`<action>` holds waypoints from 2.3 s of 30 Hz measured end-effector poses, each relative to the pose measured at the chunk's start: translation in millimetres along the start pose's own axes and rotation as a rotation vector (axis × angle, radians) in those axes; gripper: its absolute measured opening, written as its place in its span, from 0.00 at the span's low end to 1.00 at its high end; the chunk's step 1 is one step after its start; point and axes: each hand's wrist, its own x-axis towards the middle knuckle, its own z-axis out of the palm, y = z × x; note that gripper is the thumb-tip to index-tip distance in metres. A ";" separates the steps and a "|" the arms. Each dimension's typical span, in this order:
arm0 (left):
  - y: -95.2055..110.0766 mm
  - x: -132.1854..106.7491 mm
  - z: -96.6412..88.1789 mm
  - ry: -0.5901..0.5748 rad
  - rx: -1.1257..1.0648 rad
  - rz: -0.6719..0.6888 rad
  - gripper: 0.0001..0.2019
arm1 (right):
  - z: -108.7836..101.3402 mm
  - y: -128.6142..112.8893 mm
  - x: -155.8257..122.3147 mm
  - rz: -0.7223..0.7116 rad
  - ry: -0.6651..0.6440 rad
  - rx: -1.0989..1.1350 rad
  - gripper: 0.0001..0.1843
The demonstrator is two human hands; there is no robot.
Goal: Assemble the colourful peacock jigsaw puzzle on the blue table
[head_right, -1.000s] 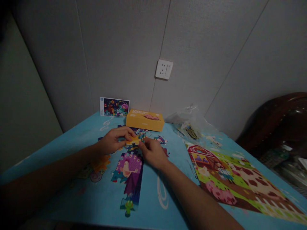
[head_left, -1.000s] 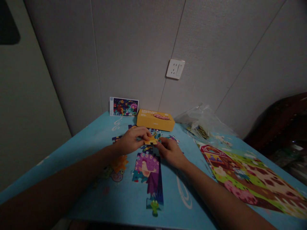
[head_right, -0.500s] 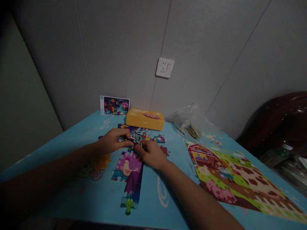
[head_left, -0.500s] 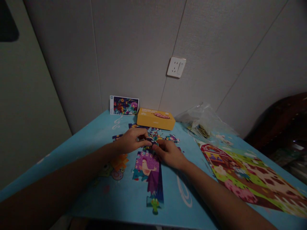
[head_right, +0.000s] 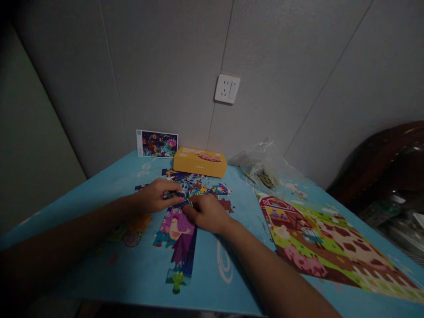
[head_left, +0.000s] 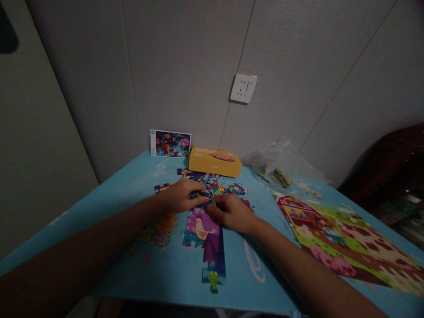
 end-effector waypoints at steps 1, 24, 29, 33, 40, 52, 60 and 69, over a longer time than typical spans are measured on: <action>-0.2 -0.1 0.3 -0.013 0.003 -0.006 0.13 | -0.1 0.0 -0.1 -0.006 -0.003 -0.004 0.13; -5.1 4.1 0.9 0.025 -0.097 -0.145 0.18 | 1.7 8.6 4.8 0.078 0.165 0.103 0.16; -2.2 4.1 -1.7 0.031 -0.122 -0.148 0.18 | 1.4 8.9 4.6 0.083 0.185 0.103 0.17; -0.9 3.8 -2.7 0.058 -0.119 -0.121 0.17 | 1.7 10.8 4.7 0.070 0.185 0.116 0.18; -2.1 3.4 -1.5 0.084 -0.096 -0.125 0.17 | 2.0 12.2 4.8 0.071 0.172 0.115 0.18; -37.0 1.2 1.0 0.171 0.211 -0.700 0.09 | -2.0 21.4 10.2 0.222 0.252 0.100 0.19; -38.4 -1.5 -2.2 0.097 0.376 -0.700 0.17 | -9.0 38.0 13.9 0.433 0.386 -0.066 0.19; -38.4 -4.8 2.7 -0.095 0.267 -0.522 0.21 | -7.8 35.6 14.3 0.364 0.302 -0.044 0.16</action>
